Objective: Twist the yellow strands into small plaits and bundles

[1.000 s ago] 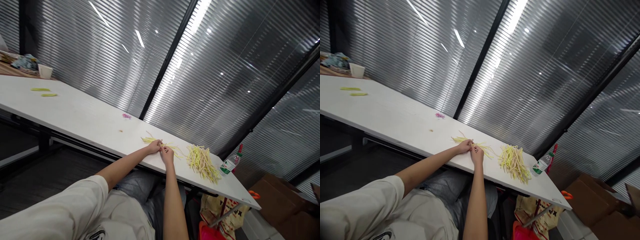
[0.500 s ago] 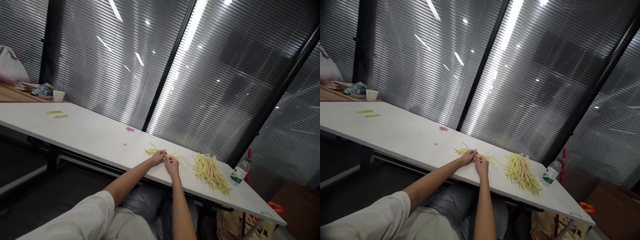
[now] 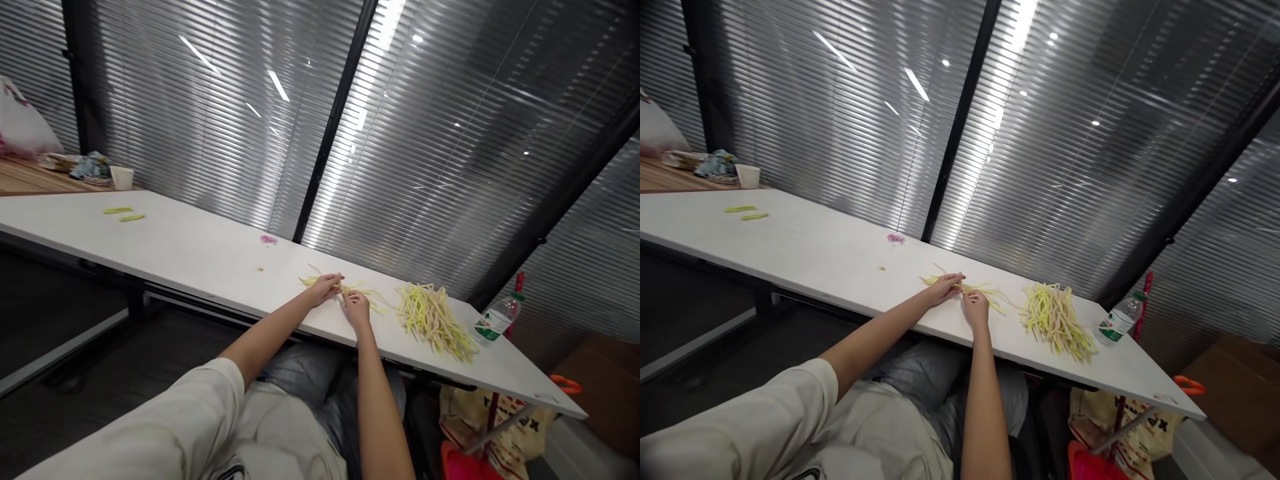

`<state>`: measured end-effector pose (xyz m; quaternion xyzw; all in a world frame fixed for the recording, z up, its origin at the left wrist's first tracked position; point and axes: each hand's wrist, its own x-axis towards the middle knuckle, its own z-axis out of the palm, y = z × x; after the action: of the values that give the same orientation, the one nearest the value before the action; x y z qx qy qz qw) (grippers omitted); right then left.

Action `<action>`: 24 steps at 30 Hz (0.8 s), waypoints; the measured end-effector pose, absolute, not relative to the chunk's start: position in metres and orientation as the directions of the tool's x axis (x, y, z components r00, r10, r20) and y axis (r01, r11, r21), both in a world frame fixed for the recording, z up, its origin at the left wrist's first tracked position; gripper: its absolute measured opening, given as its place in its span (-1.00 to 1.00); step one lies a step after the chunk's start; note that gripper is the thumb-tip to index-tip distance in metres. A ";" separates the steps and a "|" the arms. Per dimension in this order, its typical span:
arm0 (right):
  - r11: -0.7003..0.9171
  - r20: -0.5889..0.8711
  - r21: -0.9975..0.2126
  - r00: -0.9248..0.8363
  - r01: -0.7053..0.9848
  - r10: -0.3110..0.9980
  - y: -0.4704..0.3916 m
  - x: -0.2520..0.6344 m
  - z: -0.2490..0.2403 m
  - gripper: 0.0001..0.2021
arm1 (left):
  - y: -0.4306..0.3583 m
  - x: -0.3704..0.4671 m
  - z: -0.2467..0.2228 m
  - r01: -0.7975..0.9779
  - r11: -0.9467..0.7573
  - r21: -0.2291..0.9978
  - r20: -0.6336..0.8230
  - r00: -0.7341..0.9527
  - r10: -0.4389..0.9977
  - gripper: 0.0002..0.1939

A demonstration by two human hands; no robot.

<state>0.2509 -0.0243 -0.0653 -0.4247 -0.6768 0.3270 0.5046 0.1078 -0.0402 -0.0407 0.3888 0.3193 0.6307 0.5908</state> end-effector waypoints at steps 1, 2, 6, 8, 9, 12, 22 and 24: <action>0.413 0.393 -0.875 -0.127 0.253 0.911 -0.025 0.251 -0.064 -0.79 | -0.040 0.108 -0.041 -0.508 -0.099 0.856 0.116 0.002 0.993 -0.65; 0.403 0.384 -0.878 -0.122 0.258 0.915 -0.026 0.252 -0.063 -0.80 | -0.041 0.108 -0.040 -0.519 -0.097 0.849 0.118 0.006 0.993 -0.67; 0.400 0.389 -0.888 -0.096 0.224 0.916 -0.028 0.253 -0.060 -0.83 | -0.044 0.108 -0.037 -0.570 -0.099 0.816 0.129 0.013 0.992 -0.74; 0.399 0.391 -0.894 -0.082 0.202 0.917 -0.028 0.253 -0.060 -0.84 | -0.045 0.108 -0.036 -0.592 -0.103 0.799 0.137 0.013 0.990 -0.74; 0.394 0.387 -0.898 -0.074 0.198 0.919 -0.029 0.253 -0.060 -0.84 | -0.045 0.108 -0.036 -0.599 -0.104 0.794 0.144 0.019 0.989 -0.74; 0.379 0.374 -0.904 -0.068 0.197 0.925 -0.029 0.253 -0.060 -0.84 | -0.043 0.106 -0.037 -0.606 -0.098 0.790 0.149 0.035 0.988 -0.72; 0.372 0.368 -0.919 -0.054 0.128 0.928 -0.029 0.253 -0.060 -0.81 | -0.043 0.104 -0.035 -0.551 -0.073 0.831 0.084 -0.007 0.996 -0.78; 0.387 0.385 -0.917 -0.041 0.093 0.922 -0.029 0.253 -0.059 -0.77 | -0.044 0.104 -0.035 -0.548 -0.080 0.833 0.076 -0.030 0.997 -0.78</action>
<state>0.2533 -0.0294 -0.0592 -0.4103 -0.6183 0.3717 0.5578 0.1043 -0.0435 -0.0352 0.3539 0.3170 0.6439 0.5997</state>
